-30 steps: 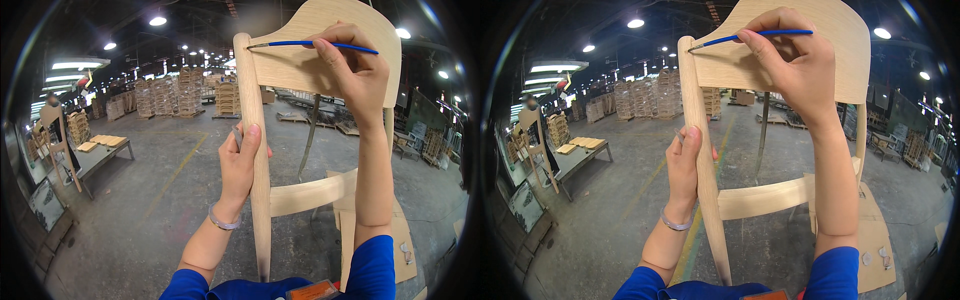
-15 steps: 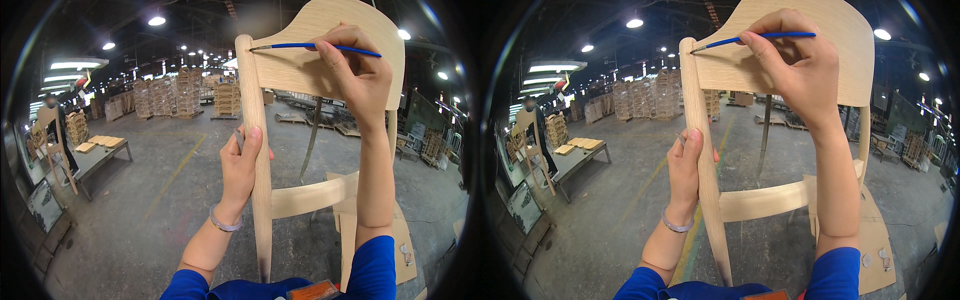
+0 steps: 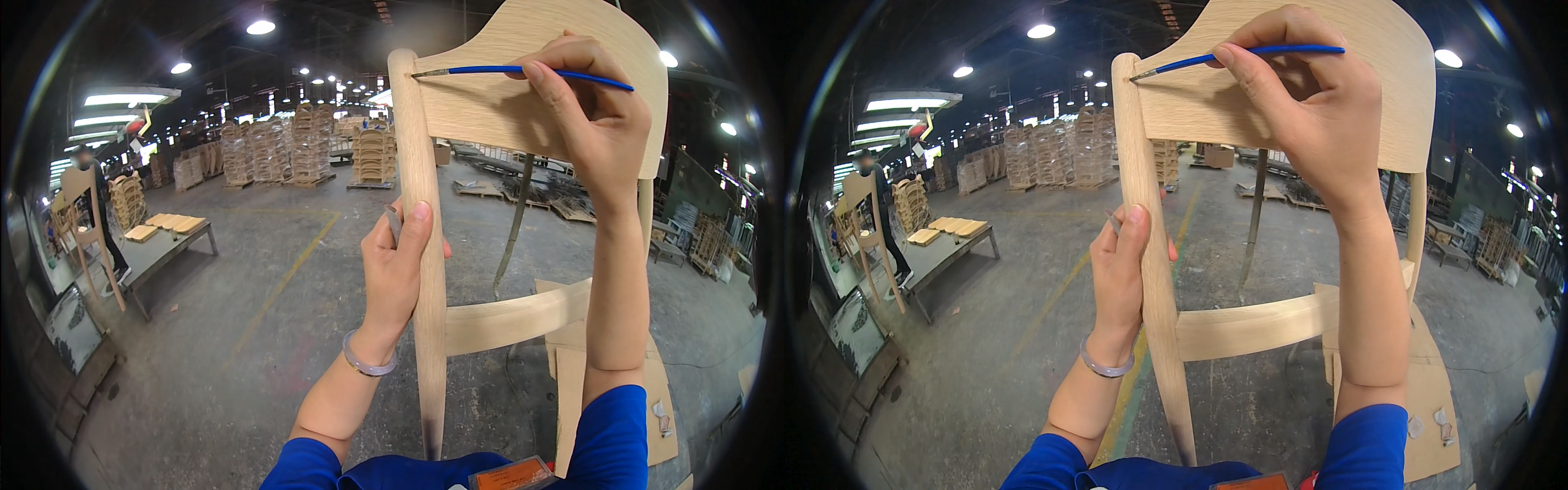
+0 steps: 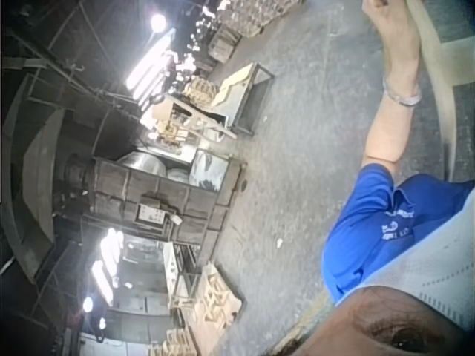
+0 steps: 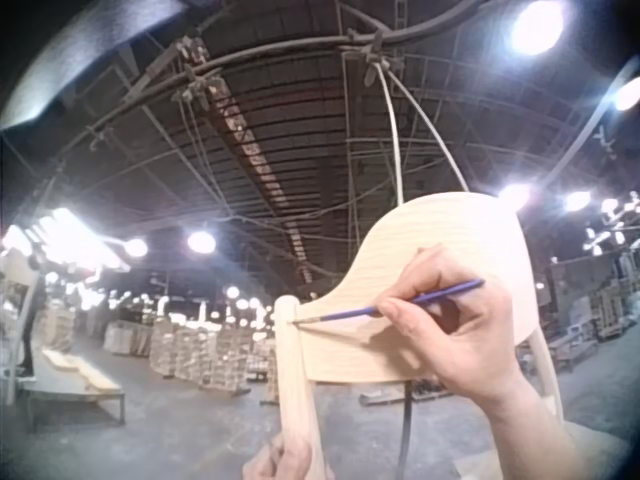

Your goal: The person applies a finish to a wooden chair using a small brush, focusing on the upper backrest and side rails. They repeatedly dip the brush into a small container and carefully coat the edges and corners of the chair.

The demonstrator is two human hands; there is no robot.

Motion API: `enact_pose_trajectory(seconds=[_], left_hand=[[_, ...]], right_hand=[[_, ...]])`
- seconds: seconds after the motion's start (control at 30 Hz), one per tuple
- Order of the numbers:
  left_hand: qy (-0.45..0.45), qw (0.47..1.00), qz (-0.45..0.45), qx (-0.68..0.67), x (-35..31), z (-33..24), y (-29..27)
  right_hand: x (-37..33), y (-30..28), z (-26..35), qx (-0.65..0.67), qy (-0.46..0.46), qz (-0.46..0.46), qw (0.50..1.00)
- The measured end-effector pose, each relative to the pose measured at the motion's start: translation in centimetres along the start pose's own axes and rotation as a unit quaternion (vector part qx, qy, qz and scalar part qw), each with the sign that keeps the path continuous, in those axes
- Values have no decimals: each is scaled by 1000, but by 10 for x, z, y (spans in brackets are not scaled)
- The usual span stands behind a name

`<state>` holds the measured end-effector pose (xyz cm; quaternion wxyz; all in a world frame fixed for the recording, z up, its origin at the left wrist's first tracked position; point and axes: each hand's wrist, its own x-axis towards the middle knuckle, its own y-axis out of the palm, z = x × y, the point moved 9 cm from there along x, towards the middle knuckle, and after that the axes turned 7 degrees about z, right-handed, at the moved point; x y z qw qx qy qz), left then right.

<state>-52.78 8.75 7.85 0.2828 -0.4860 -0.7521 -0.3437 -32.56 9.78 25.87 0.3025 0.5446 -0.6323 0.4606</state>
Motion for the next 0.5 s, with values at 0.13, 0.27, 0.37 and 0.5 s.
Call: enact_pose_trajectory(seconds=[0.13, 0.27, 0.37, 0.5], left_hand=[[1, 1000, 9, 5, 1, -1, -1], [2, 1000, 14, 5, 0, -3, -3], [2, 1000, 9, 8, -1, -3, -4], [6, 1000, 13, 5, 0, -3, -6]], right_hand=[[2, 0, 2, 0, -13, 3, 1000], [3, 2, 7, -22, -26, -3, 999], [3, 2, 3, 6, -3, -7, 1000], [3, 4, 2, 10, 17, 9, 1000]])
